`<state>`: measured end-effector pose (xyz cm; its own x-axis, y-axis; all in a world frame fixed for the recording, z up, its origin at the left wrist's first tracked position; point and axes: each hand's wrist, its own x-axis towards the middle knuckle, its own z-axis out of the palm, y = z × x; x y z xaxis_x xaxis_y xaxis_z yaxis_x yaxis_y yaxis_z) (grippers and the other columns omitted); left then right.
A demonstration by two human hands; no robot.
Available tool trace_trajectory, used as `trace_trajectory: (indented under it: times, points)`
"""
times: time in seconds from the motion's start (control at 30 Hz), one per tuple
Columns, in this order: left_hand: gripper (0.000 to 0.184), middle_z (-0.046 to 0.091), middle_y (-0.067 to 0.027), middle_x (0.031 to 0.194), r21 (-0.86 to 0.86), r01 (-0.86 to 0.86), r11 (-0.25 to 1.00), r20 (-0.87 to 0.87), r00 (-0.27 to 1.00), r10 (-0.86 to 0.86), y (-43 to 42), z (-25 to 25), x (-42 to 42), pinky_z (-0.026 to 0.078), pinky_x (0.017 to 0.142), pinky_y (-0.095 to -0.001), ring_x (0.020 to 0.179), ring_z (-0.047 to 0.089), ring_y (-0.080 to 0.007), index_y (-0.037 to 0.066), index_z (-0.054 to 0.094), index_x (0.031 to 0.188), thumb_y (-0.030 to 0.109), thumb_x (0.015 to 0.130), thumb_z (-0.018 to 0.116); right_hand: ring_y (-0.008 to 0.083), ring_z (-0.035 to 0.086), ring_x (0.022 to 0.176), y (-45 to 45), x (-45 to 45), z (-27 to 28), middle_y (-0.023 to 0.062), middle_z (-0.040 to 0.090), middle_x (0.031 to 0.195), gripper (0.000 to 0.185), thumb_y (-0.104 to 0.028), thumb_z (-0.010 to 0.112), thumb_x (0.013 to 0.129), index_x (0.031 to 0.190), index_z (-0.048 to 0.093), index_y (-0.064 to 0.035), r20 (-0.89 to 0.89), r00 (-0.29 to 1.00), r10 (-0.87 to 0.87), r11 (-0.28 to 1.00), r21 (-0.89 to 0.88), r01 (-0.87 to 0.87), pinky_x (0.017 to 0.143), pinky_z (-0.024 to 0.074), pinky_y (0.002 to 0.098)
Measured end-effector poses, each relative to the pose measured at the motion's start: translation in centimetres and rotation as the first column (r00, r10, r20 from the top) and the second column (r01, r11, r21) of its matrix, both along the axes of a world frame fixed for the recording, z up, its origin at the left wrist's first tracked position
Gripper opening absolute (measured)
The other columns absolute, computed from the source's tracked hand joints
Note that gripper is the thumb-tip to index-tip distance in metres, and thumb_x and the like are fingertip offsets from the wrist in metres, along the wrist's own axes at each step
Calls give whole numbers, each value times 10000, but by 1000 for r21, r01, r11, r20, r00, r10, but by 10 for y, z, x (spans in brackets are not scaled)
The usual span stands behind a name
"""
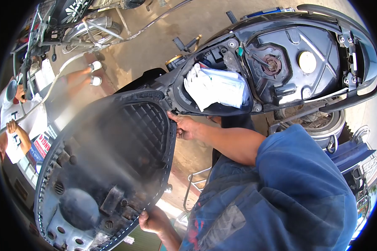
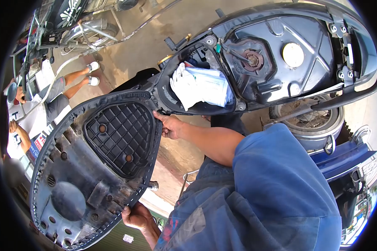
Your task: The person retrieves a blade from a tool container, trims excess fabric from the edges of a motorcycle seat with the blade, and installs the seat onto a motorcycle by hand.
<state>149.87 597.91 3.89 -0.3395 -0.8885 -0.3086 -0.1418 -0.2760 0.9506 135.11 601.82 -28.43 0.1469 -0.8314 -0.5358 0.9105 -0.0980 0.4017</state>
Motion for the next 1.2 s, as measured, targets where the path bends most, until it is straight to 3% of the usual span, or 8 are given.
trace_trajectory:
  times: [0.07,0.4,0.5,0.6,0.7,0.73,0.87,1.2]
  points:
    - [625,636,-188,1296,-9,12,1000,24,1000,-12,4,0,2,373,1140,-448,1192,601,-328,-95,570,1293,81,706,692,94,266,458,-4,0,4,-82,412,498,561,-670,661,843,579,519,-196,-18,999,27,992,125,-24,539,263,272]
    - [633,623,-193,1316,50,45,998,-54,998,-42,-10,3,-2,390,1137,-471,1213,595,-336,-79,553,1322,42,717,694,110,346,512,17,10,-7,-58,403,544,546,-678,566,915,676,515,-189,-43,999,32,999,17,-31,577,330,301]
    - [610,636,-192,1297,80,33,996,-84,996,-27,-22,0,6,408,1127,-469,1197,611,-325,-69,565,1313,25,724,691,124,447,617,51,4,6,-20,526,705,431,-569,500,991,865,550,-160,-175,979,108,992,91,-93,604,369,317]
    - [555,657,-194,1256,101,16,995,-75,997,-8,-29,-1,12,443,1098,-451,1146,645,-309,-83,593,1261,22,723,683,119,521,838,86,-11,25,-5,579,945,276,-372,447,1009,952,580,-137,-349,936,-32,999,-52,15,780,414,293]
    - [518,677,-188,1212,116,-16,993,-42,999,21,-37,-4,24,459,1083,-433,1104,662,-302,-89,609,1230,20,728,674,123,547,899,103,-26,36,13,604,997,287,-302,437,1000,1068,616,-89,-393,913,-109,992,-102,75,829,442,298]
    - [518,677,-188,1212,120,-21,993,-55,998,28,-37,-5,25,459,1083,-433,1104,662,-302,-89,609,1230,20,728,674,153,596,979,109,-31,38,63,634,1101,275,-167,470,976,1167,615,-34,-367,920,-141,989,-101,111,890,479,323]
    - [538,651,-162,1254,80,56,995,-47,998,-52,-30,-5,12,399,1106,-405,1167,602,-280,-73,603,1245,75,734,683,242,660,1035,121,-53,46,166,650,1175,273,75,503,909,1160,600,32,-459,883,-98,995,-22,99,909,535,354]
    - [508,629,-166,1283,21,121,992,-22,992,-121,-38,-12,23,329,1137,-389,1219,550,-276,-88,632,1191,149,744,670,151,653,827,87,-74,44,78,685,992,150,-109,538,1018,1110,622,-26,-487,872,-34,996,54,69,728,538,283]
